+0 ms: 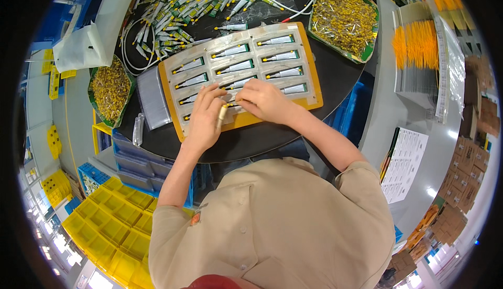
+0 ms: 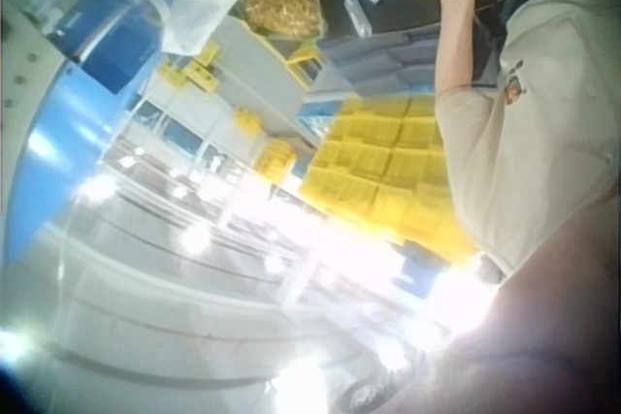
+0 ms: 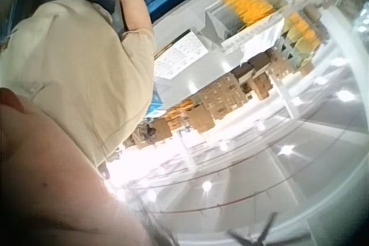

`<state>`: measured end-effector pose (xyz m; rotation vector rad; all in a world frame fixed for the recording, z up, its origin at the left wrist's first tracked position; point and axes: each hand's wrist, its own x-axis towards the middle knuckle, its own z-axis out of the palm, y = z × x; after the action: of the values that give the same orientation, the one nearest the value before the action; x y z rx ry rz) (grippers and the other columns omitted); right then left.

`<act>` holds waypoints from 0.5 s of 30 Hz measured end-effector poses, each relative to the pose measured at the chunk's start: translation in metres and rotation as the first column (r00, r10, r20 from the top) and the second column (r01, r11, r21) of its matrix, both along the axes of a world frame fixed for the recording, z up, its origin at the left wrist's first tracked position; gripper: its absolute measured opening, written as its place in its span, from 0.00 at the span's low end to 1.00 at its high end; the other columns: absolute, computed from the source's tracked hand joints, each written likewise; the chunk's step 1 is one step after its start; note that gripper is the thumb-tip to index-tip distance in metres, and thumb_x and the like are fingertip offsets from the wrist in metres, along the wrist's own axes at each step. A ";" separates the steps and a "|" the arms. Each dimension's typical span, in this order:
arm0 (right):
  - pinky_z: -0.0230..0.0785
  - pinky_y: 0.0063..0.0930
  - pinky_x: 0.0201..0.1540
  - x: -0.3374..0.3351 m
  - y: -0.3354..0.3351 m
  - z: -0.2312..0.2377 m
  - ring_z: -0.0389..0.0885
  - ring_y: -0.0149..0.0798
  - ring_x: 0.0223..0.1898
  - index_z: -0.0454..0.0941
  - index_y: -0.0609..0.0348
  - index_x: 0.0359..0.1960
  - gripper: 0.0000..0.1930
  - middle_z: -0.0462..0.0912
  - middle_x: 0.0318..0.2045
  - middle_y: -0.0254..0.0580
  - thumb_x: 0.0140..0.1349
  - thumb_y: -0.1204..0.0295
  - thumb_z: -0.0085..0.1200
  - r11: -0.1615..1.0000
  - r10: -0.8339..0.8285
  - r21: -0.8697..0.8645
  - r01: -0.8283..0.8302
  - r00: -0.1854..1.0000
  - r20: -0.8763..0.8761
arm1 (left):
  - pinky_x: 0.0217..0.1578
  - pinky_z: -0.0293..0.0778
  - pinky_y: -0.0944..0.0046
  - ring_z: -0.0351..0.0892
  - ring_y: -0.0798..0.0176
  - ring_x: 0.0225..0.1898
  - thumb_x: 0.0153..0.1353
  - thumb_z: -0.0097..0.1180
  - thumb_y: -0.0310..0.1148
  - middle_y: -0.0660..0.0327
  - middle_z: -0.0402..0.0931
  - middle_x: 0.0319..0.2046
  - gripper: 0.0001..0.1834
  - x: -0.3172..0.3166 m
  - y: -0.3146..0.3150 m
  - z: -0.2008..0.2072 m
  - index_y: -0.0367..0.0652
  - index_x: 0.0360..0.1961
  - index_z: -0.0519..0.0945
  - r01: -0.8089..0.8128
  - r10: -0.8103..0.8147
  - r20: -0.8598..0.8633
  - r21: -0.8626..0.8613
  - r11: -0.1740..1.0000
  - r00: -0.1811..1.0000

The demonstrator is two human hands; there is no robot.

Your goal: The person repeatedly places small cylindrical electronic components into a yellow tray, then inserts yellow-tipped items into the same slots. They seal the tray with clear plastic film and stack the completed trays on the table.

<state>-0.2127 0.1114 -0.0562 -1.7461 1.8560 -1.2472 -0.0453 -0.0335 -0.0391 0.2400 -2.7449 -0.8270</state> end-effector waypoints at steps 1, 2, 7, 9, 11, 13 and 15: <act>0.73 0.37 0.38 -0.006 -0.004 -0.001 0.78 0.48 0.34 0.80 0.60 0.32 0.05 0.78 0.29 0.43 0.55 0.76 0.62 0.998 0.038 0.042 -0.040 0.998 0.042 | 0.62 0.65 0.46 0.70 0.44 0.58 0.52 0.55 0.20 0.52 0.75 0.49 0.11 0.002 -0.006 0.000 0.36 0.39 0.76 -0.017 0.017 -0.006 0.011 1.000 1.000; 0.72 0.38 0.37 -0.013 -0.008 -0.003 0.78 0.48 0.34 0.80 0.60 0.32 0.04 0.78 0.29 0.43 0.55 0.77 0.61 0.999 -0.028 0.019 0.027 1.000 0.006 | 0.60 0.66 0.47 0.71 0.44 0.56 0.51 0.55 0.19 0.52 0.75 0.47 0.12 0.005 -0.014 0.000 0.37 0.39 0.76 -0.081 0.081 -0.004 0.043 0.996 0.997; 0.72 0.38 0.37 -0.045 -0.034 -0.009 0.77 0.48 0.34 0.79 0.60 0.31 0.03 0.78 0.29 0.43 0.56 0.77 0.60 0.983 -0.175 0.001 0.181 0.954 -0.242 | 0.47 0.70 0.51 0.73 0.43 0.46 0.53 0.54 0.18 0.53 0.76 0.42 0.13 0.017 -0.055 -0.005 0.39 0.40 0.78 -0.278 0.283 -0.074 0.064 0.958 0.956; 0.73 0.38 0.37 -0.045 -0.041 -0.009 0.77 0.46 0.33 0.79 0.59 0.29 0.03 0.77 0.28 0.41 0.54 0.76 0.61 0.978 -0.186 0.015 0.206 0.911 -0.367 | 0.45 0.71 0.52 0.74 0.44 0.43 0.56 0.55 0.20 0.52 0.77 0.40 0.10 0.022 -0.064 -0.008 0.38 0.40 0.79 -0.337 0.343 -0.083 0.079 0.938 0.936; 0.73 0.37 0.36 -0.037 -0.050 -0.008 0.77 0.45 0.32 0.79 0.58 0.28 0.04 0.77 0.27 0.40 0.53 0.75 0.62 0.984 -0.178 -0.066 0.166 0.928 -0.326 | 0.42 0.73 0.54 0.75 0.44 0.41 0.60 0.55 0.22 0.52 0.77 0.38 0.08 0.027 -0.069 -0.009 0.38 0.40 0.79 -0.400 0.412 -0.076 0.129 0.907 0.908; 0.73 0.33 0.35 -0.022 -0.064 -0.007 0.78 0.42 0.32 0.82 0.57 0.29 0.05 0.79 0.27 0.37 0.51 0.76 0.64 0.987 -0.147 -0.114 0.118 0.941 -0.304 | 0.39 0.74 0.55 0.77 0.44 0.38 0.62 0.55 0.23 0.51 0.77 0.36 0.07 0.031 -0.069 -0.010 0.37 0.41 0.79 -0.440 0.456 -0.036 0.203 0.875 0.889; 0.72 0.33 0.34 -0.004 -0.088 -0.011 0.78 0.41 0.31 0.82 0.56 0.29 0.05 0.78 0.27 0.36 0.50 0.76 0.64 0.985 -0.137 -0.145 0.093 0.934 -0.330 | 0.35 0.75 0.56 0.79 0.43 0.34 0.63 0.55 0.23 0.49 0.78 0.34 0.07 0.035 -0.068 -0.011 0.36 0.42 0.79 -0.452 0.477 -0.055 0.242 0.859 0.877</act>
<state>-0.2169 0.0236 -0.0667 -2.0566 2.1364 -1.1885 -0.0100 -0.1012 -0.0499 0.8384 -2.3288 -0.9650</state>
